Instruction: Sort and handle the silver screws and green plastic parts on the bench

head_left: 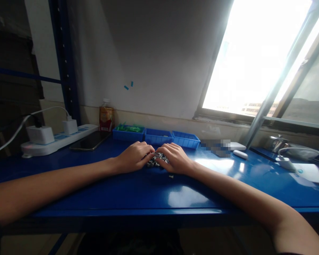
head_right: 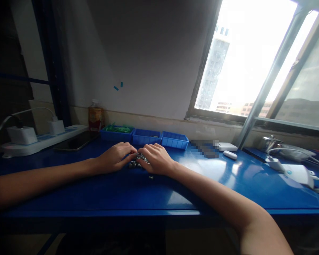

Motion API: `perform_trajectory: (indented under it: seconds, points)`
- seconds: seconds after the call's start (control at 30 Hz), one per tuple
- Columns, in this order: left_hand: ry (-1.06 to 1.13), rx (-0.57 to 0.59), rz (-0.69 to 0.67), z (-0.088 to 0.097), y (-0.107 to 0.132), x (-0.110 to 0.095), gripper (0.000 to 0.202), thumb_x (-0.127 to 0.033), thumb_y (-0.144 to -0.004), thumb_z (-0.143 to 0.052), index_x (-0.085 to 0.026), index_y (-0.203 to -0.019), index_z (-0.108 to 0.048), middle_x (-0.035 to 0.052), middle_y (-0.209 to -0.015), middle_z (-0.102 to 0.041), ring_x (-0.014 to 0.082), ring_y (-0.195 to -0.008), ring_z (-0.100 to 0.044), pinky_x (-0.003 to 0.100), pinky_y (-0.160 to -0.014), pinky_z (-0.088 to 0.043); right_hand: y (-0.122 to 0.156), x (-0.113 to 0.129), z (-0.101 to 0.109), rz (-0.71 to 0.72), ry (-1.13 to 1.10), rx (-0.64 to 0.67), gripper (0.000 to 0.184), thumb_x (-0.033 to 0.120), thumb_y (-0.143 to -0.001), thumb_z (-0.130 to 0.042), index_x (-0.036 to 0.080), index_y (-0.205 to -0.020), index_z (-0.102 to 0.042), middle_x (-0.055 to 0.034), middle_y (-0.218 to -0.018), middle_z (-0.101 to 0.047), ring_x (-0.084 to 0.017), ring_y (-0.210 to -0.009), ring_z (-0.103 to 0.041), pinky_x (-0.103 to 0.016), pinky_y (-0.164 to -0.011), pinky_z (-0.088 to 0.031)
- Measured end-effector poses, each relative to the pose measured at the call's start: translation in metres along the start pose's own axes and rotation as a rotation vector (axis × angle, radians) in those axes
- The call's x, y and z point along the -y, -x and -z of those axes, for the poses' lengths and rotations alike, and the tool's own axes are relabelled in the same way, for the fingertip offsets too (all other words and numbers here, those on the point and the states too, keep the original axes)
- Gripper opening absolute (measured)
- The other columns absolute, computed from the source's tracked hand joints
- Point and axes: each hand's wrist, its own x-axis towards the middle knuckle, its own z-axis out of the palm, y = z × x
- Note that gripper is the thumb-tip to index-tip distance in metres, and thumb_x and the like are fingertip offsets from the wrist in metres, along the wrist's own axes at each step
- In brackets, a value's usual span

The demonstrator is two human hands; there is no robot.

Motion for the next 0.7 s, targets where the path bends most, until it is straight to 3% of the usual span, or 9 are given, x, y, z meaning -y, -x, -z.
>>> perform_trajectory:
  seconds: [0.13, 0.33, 0.7]
  points:
    - [0.016, 0.021, -0.002, 0.0012, -0.0002, -0.0012, 0.028, -0.034, -0.096, -0.035, -0.018, -0.09, -0.058, 0.0044, -0.089, -0.065, 0.0178, -0.083, -0.057, 0.031, -0.078, -0.038, 0.0002, -0.0007, -0.0013, 0.017, 0.015, -0.002, 0.017, 0.03, -0.093, -0.046, 0.016, -0.099, -0.055, -0.0054, -0.084, -0.063, -0.015, -0.073, -0.056, -0.028, -0.068, -0.039]
    - [0.031, -0.038, 0.012, 0.0011, 0.0004, -0.0027, 0.025, -0.039, -0.089, -0.05, -0.018, -0.102, -0.053, 0.0029, -0.085, -0.063, 0.0171, -0.079, -0.057, 0.029, -0.073, -0.038, 0.0001, -0.0007, -0.0019, 0.013, 0.029, -0.004, 0.019, 0.028, -0.094, -0.044, 0.016, -0.095, -0.058, -0.0053, -0.08, -0.061, -0.015, -0.073, -0.056, -0.028, -0.067, -0.038]
    - [0.014, 0.007, -0.012, 0.0027, -0.0009, -0.0029, 0.027, -0.033, -0.095, -0.038, -0.017, -0.092, -0.059, 0.0051, -0.089, -0.065, 0.018, -0.083, -0.056, 0.031, -0.078, -0.037, 0.0016, -0.0016, -0.0028, 0.015, -0.003, -0.001, 0.02, 0.034, -0.092, -0.049, 0.017, -0.101, -0.055, -0.0054, -0.085, -0.063, -0.015, -0.074, -0.056, -0.029, -0.069, -0.039]
